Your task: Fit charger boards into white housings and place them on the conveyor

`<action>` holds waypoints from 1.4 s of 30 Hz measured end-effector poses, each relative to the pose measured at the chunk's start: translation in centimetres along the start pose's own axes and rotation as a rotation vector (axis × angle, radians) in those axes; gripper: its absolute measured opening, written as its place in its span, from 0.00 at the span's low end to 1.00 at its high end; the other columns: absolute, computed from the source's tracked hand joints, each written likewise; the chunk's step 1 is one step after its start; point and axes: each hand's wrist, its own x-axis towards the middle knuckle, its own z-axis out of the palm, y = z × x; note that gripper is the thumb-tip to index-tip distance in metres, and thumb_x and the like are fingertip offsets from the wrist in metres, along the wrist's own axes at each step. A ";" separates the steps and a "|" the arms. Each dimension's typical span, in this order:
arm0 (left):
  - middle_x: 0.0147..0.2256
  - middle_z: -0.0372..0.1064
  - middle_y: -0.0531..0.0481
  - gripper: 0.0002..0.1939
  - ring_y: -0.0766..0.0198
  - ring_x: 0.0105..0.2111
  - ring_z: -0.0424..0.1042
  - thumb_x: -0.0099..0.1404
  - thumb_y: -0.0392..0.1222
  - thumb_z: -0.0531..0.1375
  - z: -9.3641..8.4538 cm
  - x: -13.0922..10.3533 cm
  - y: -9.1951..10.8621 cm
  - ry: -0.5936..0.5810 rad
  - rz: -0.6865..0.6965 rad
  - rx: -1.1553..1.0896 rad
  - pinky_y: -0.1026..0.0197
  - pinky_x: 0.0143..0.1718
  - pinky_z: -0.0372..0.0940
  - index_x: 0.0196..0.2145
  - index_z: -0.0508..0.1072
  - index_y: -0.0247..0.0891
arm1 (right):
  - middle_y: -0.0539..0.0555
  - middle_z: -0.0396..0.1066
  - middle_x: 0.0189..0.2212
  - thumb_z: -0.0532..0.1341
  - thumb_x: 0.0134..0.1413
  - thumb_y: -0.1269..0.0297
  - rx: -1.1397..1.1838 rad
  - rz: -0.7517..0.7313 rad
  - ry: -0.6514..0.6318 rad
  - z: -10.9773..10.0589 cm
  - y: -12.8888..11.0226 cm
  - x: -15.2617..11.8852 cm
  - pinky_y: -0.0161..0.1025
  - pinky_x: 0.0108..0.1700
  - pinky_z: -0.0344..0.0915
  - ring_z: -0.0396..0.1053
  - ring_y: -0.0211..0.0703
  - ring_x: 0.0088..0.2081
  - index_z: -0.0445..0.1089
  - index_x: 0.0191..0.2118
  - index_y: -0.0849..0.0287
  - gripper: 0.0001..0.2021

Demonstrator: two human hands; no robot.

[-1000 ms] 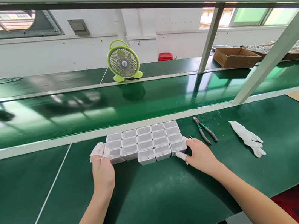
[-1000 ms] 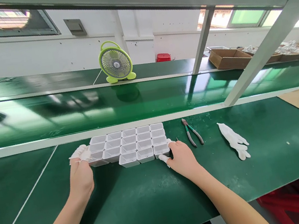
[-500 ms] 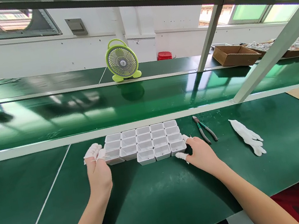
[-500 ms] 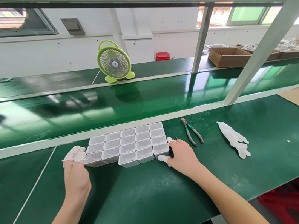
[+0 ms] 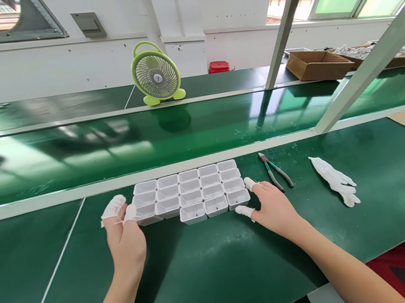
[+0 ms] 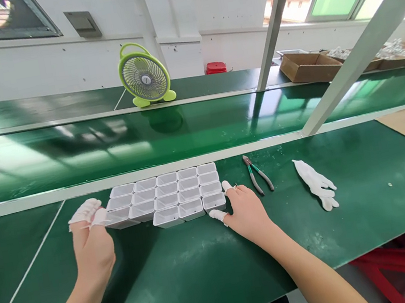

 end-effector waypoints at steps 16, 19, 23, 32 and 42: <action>0.53 0.72 0.37 0.12 0.45 0.62 0.63 0.69 0.36 0.56 2.4 -7.6 1.1 -0.487 1.240 0.390 0.45 0.63 0.50 0.50 0.72 0.37 | 0.69 0.69 0.59 0.58 0.65 0.59 -0.190 -0.602 0.221 3.1 -1.5 0.0 0.65 0.67 0.54 0.53 0.66 0.69 0.69 0.56 0.67 0.20; 0.54 0.72 0.36 0.12 0.46 0.62 0.64 0.69 0.36 0.56 2.4 -7.6 1.0 -0.484 1.238 0.389 0.45 0.63 0.50 0.49 0.73 0.36 | 0.69 0.67 0.61 0.58 0.66 0.58 -0.224 -0.603 0.194 3.4 -1.8 0.5 0.66 0.68 0.53 0.51 0.66 0.70 0.68 0.58 0.69 0.22; 0.53 0.73 0.36 0.13 0.46 0.60 0.66 0.70 0.35 0.56 2.3 -7.3 1.2 -0.423 1.235 0.385 0.45 0.62 0.52 0.51 0.72 0.35 | 0.70 0.63 0.64 0.55 0.68 0.57 -0.271 -0.582 0.161 3.3 -1.8 1.4 0.68 0.68 0.51 0.49 0.68 0.70 0.64 0.62 0.73 0.26; 0.52 0.73 0.36 0.13 0.45 0.59 0.67 0.70 0.34 0.56 2.3 -7.2 1.3 -0.393 1.248 0.393 0.44 0.60 0.54 0.50 0.71 0.35 | 0.69 0.66 0.62 0.54 0.69 0.59 -0.306 -0.588 0.115 3.0 -2.2 1.7 0.68 0.70 0.45 0.49 0.64 0.71 0.63 0.63 0.70 0.24; 0.50 0.74 0.36 0.13 0.45 0.60 0.67 0.68 0.33 0.55 2.5 -7.0 1.0 -0.420 1.254 0.403 0.44 0.61 0.53 0.50 0.72 0.34 | 0.69 0.66 0.62 0.57 0.66 0.58 -0.339 -0.611 0.129 3.7 -2.2 1.7 0.65 0.71 0.42 0.51 0.62 0.70 0.67 0.58 0.68 0.22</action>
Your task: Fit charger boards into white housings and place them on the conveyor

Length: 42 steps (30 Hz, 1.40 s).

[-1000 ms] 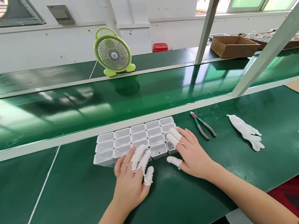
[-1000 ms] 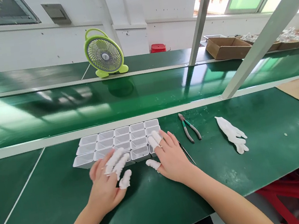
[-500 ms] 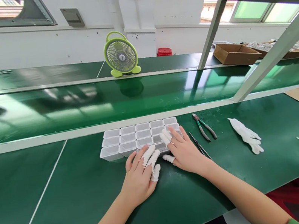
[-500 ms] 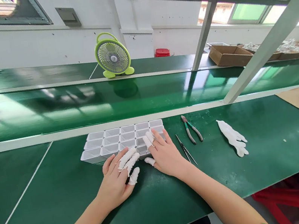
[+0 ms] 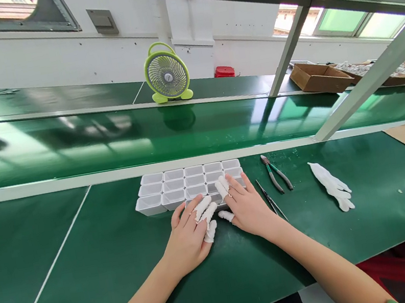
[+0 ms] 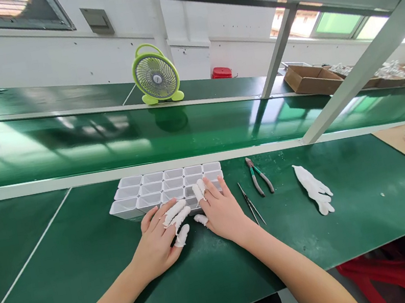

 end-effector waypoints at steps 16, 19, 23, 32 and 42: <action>0.50 0.75 0.37 0.12 0.47 0.60 0.67 0.67 0.32 0.54 0.1 -0.3 -0.3 -0.081 0.017 0.031 0.44 0.63 0.51 0.46 0.73 0.35 | 0.67 0.64 0.64 0.59 0.64 0.58 0.005 0.039 0.031 0.0 -0.4 -0.3 0.69 0.69 0.46 0.48 0.67 0.71 0.69 0.58 0.65 0.21; 0.50 0.74 0.38 0.11 0.48 0.61 0.66 0.67 0.33 0.54 0.0 -0.3 -0.3 -0.083 0.008 0.016 0.45 0.63 0.51 0.43 0.74 0.37 | 0.67 0.64 0.63 0.58 0.64 0.61 0.013 0.033 0.125 -0.3 -0.1 -0.8 0.69 0.69 0.47 0.49 0.67 0.70 0.70 0.55 0.65 0.19; 0.49 0.74 0.38 0.09 0.46 0.61 0.65 0.68 0.34 0.55 0.0 -0.4 -0.4 -0.096 0.014 -0.010 0.44 0.63 0.50 0.41 0.75 0.38 | 0.66 0.71 0.56 0.57 0.61 0.67 0.067 0.110 0.285 -0.2 1.0 -1.6 0.67 0.68 0.50 0.53 0.64 0.69 0.74 0.46 0.62 0.12; 0.48 0.75 0.42 0.12 0.48 0.62 0.64 0.69 0.35 0.56 -0.4 -0.5 -0.5 -0.105 0.008 -0.035 0.45 0.65 0.50 0.48 0.74 0.41 | 0.66 0.72 0.53 0.54 0.57 0.71 0.142 0.341 0.418 0.2 2.6 -2.4 0.66 0.64 0.56 0.62 0.62 0.63 0.66 0.58 0.64 0.22; 0.48 0.75 0.41 0.08 0.46 0.63 0.62 0.67 0.36 0.56 -0.3 -0.9 -0.9 -0.209 0.050 -0.042 0.44 0.66 0.46 0.39 0.75 0.39 | 0.64 0.75 0.41 0.53 0.55 0.73 0.167 0.369 0.398 0.2 2.6 -2.5 0.65 0.61 0.60 0.65 0.62 0.59 0.71 0.47 0.62 0.15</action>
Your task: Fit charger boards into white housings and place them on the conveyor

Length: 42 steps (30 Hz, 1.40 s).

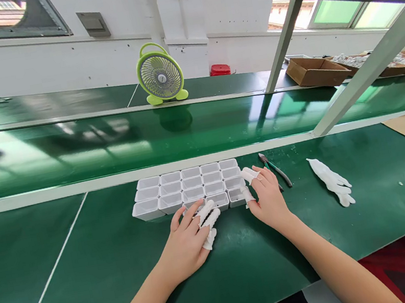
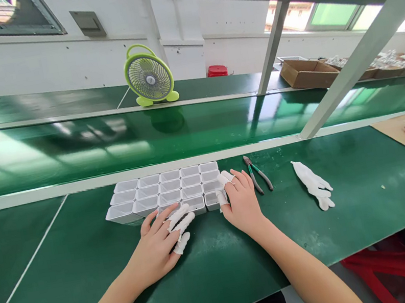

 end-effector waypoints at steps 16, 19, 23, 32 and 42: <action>0.54 0.72 0.36 0.16 0.46 0.63 0.62 0.71 0.38 0.54 -0.5 0.3 0.2 0.013 0.023 0.027 0.43 0.63 0.50 0.54 0.71 0.38 | 0.66 0.72 0.51 0.52 0.66 0.63 -0.092 -0.009 -0.257 0.3 -0.3 -0.4 0.68 0.66 0.53 0.56 0.66 0.66 0.73 0.49 0.62 0.15; 0.55 0.71 0.35 0.14 0.45 0.63 0.62 0.71 0.37 0.54 -0.4 0.3 0.2 0.021 0.022 0.026 0.42 0.63 0.50 0.52 0.71 0.37 | 0.67 0.71 0.53 0.51 0.67 0.62 -0.099 0.008 -0.285 0.3 -0.4 -0.4 0.68 0.66 0.53 0.55 0.68 0.66 0.72 0.51 0.62 0.17; 0.55 0.70 0.34 0.14 0.44 0.63 0.62 0.71 0.37 0.54 -0.4 0.4 0.2 0.018 0.027 0.020 0.42 0.63 0.49 0.52 0.72 0.36 | 0.66 0.70 0.55 0.52 0.68 0.61 -0.082 0.027 -0.283 0.3 -0.5 -0.3 0.65 0.65 0.55 0.55 0.65 0.67 0.70 0.55 0.62 0.18; 0.56 0.70 0.35 0.14 0.46 0.62 0.62 0.71 0.37 0.54 -0.5 0.5 0.2 0.011 0.011 0.018 0.43 0.64 0.48 0.52 0.72 0.37 | 0.66 0.71 0.54 0.52 0.68 0.60 -0.070 0.033 -0.299 0.6 -0.2 -0.4 0.64 0.65 0.55 0.55 0.65 0.67 0.71 0.54 0.62 0.18; 0.55 0.70 0.34 0.13 0.44 0.62 0.63 0.71 0.37 0.54 -0.5 0.3 0.1 0.017 0.020 0.025 0.42 0.62 0.51 0.51 0.72 0.36 | 0.68 0.64 0.62 0.50 0.67 0.63 -0.045 -0.002 -0.244 0.3 -0.3 -0.3 0.62 0.67 0.53 0.53 0.63 0.68 0.64 0.61 0.67 0.22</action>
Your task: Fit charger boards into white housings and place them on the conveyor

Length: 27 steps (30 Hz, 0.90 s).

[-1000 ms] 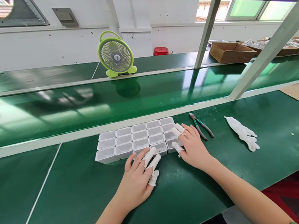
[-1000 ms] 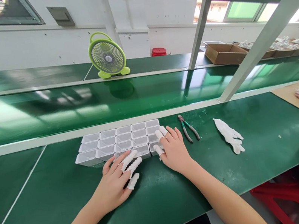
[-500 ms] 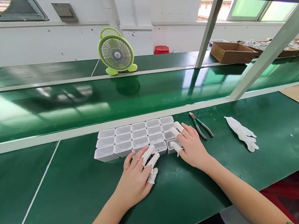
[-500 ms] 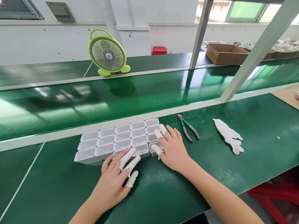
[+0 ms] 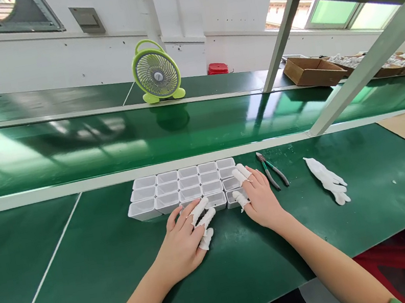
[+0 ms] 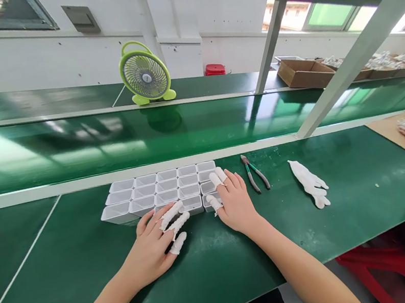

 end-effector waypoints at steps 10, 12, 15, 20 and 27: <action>0.56 0.70 0.35 0.14 0.46 0.62 0.64 0.72 0.38 0.54 0.0 0.0 0.1 0.004 -0.009 -0.003 0.42 0.63 0.50 0.52 0.72 0.37 | 0.66 0.71 0.54 0.53 0.64 0.66 -0.002 -0.004 -0.053 0.1 0.2 0.0 0.64 0.66 0.53 0.53 0.66 0.67 0.71 0.54 0.65 0.17; 0.56 0.70 0.35 0.14 0.45 0.62 0.63 0.72 0.38 0.54 0.0 0.0 0.1 0.002 -0.004 0.003 0.42 0.63 0.50 0.52 0.72 0.36 | 0.67 0.70 0.56 0.52 0.65 0.66 -0.001 -0.006 -0.043 0.1 0.1 0.0 0.64 0.66 0.53 0.54 0.66 0.67 0.70 0.55 0.66 0.18; 0.56 0.70 0.35 0.14 0.45 0.62 0.63 0.72 0.38 0.54 0.0 0.0 0.1 0.001 -0.005 0.004 0.42 0.63 0.50 0.52 0.72 0.36 | 0.67 0.71 0.56 0.52 0.66 0.65 0.002 -0.009 -0.042 0.1 0.0 0.1 0.65 0.65 0.54 0.55 0.67 0.66 0.70 0.55 0.67 0.18; 0.56 0.70 0.35 0.14 0.46 0.62 0.62 0.72 0.38 0.54 0.1 0.0 0.0 -0.001 -0.002 0.003 0.42 0.63 0.51 0.52 0.72 0.36 | 0.68 0.72 0.53 0.52 0.68 0.63 0.002 0.000 -0.069 0.1 -0.1 0.2 0.64 0.64 0.57 0.57 0.68 0.65 0.72 0.50 0.66 0.16; 0.57 0.68 0.35 0.15 0.46 0.62 0.62 0.72 0.38 0.54 0.4 0.0 0.0 -0.002 -0.003 -0.005 0.41 0.62 0.52 0.53 0.71 0.37 | 0.66 0.70 0.58 0.54 0.65 0.65 0.017 0.003 -0.088 0.1 -0.2 0.3 0.63 0.64 0.57 0.56 0.67 0.66 0.70 0.53 0.64 0.15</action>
